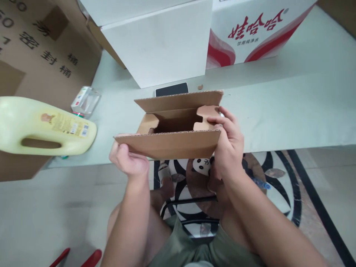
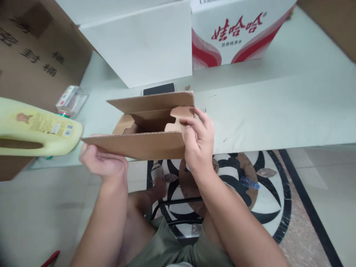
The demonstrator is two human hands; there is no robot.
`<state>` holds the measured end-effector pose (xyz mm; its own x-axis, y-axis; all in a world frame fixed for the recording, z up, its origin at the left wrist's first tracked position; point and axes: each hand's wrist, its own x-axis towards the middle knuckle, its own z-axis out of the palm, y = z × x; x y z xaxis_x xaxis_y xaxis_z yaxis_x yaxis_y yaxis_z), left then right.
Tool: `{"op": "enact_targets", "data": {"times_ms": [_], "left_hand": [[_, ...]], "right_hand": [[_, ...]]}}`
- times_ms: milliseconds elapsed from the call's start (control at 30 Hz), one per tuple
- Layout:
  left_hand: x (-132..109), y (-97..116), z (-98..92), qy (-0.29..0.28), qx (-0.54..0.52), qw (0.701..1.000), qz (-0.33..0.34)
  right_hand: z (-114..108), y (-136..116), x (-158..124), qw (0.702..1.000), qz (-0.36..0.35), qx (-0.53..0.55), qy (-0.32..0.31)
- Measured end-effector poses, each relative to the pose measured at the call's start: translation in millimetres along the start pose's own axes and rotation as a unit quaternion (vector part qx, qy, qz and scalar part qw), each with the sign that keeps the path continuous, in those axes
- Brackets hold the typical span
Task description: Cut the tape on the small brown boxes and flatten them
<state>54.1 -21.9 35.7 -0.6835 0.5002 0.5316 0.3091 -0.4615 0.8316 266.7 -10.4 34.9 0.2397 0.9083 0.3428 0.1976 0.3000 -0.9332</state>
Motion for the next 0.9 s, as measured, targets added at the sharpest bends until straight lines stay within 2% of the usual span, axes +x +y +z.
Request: {"op": "enact_targets", "data": {"times_ms": [100,233,400,667,800,900], "left_hand": [[3,-2,-17.1,0.013,0.035,0.999,0.030],[13,-12,-34.3,0.023,0.039,0.997,0.064],[24,-22,-42.4,0.014,0.036,0.998,0.056],[33,-38,-44.6,-0.034,0.006,0.999,-0.024],[39,-39,-51.5,-0.115,-0.057,0.988,-0.083],[46,-35,-60.4,-0.191,-0.128,0.959,-0.165]], "right_hand": [[19,-3,-4,0.998,0.022,0.051,-0.038],[46,0,-8,0.993,-0.035,0.082,-0.077],[64,11,-9,0.991,-0.080,0.065,-0.088],[72,19,-2,0.994,-0.097,0.021,-0.052],[69,23,-5,0.993,-0.097,0.016,-0.068],[64,23,-8,0.992,-0.095,0.035,-0.076]]}}
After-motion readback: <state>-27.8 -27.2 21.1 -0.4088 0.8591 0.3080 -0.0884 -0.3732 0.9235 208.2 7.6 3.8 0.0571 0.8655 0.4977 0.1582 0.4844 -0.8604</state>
